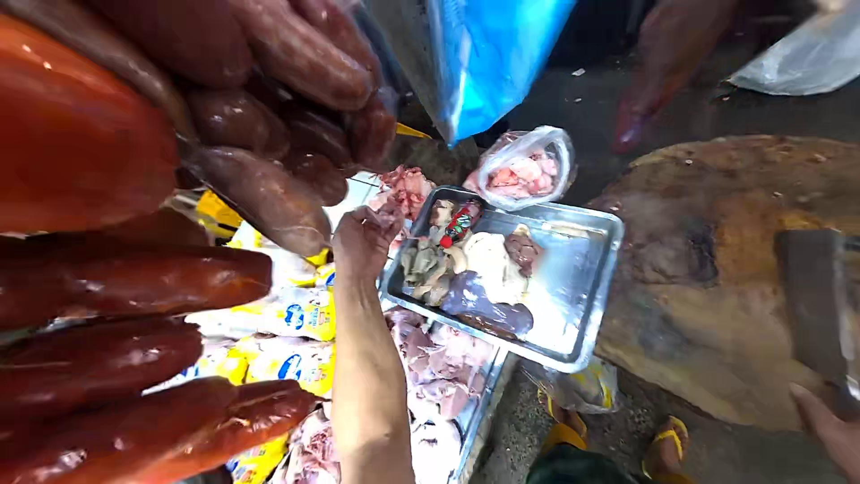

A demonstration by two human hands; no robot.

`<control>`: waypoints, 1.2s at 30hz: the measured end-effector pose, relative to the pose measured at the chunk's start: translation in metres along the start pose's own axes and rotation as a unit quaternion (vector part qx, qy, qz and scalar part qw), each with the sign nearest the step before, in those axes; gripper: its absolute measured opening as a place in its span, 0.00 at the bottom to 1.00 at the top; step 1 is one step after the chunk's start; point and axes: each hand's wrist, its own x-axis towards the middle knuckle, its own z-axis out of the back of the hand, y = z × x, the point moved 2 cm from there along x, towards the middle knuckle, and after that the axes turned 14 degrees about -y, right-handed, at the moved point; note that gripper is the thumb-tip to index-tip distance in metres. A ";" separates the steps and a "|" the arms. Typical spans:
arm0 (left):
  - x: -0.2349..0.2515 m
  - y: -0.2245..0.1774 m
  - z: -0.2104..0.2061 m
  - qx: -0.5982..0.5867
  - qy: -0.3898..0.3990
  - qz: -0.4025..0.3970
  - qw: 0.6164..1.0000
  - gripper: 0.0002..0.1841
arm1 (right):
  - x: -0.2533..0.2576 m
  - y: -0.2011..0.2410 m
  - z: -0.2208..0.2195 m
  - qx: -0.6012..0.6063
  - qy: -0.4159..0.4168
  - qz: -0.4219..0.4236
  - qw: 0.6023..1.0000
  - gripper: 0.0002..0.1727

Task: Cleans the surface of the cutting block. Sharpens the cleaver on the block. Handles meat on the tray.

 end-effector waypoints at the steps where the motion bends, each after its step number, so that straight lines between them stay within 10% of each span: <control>1: -0.028 0.004 -0.013 0.012 0.051 0.003 0.999 0.12 | 0.000 -0.001 0.002 0.016 -0.004 -0.003 1.000 0.40; 9: -0.357 0.141 -0.201 0.199 0.311 -0.001 0.929 0.12 | 0.010 -0.022 0.019 0.109 0.068 -0.080 0.988 0.37; 14: -0.453 0.270 -0.220 0.456 0.313 -0.159 0.817 0.15 | -0.027 -0.062 0.091 0.121 0.159 -0.050 0.979 0.39; 24: -0.464 0.282 -0.191 0.200 -0.048 0.107 0.973 0.13 | -0.068 -0.109 0.128 -0.014 0.167 0.112 0.979 0.38; 30: -0.470 0.282 -0.241 0.578 0.217 -0.177 0.766 0.24 | -0.069 -0.121 0.122 -0.017 0.096 0.067 0.993 0.37; 36: -0.442 0.276 -0.317 0.496 0.266 -0.201 0.802 0.17 | -0.054 -0.133 0.128 0.025 0.127 -0.036 0.991 0.39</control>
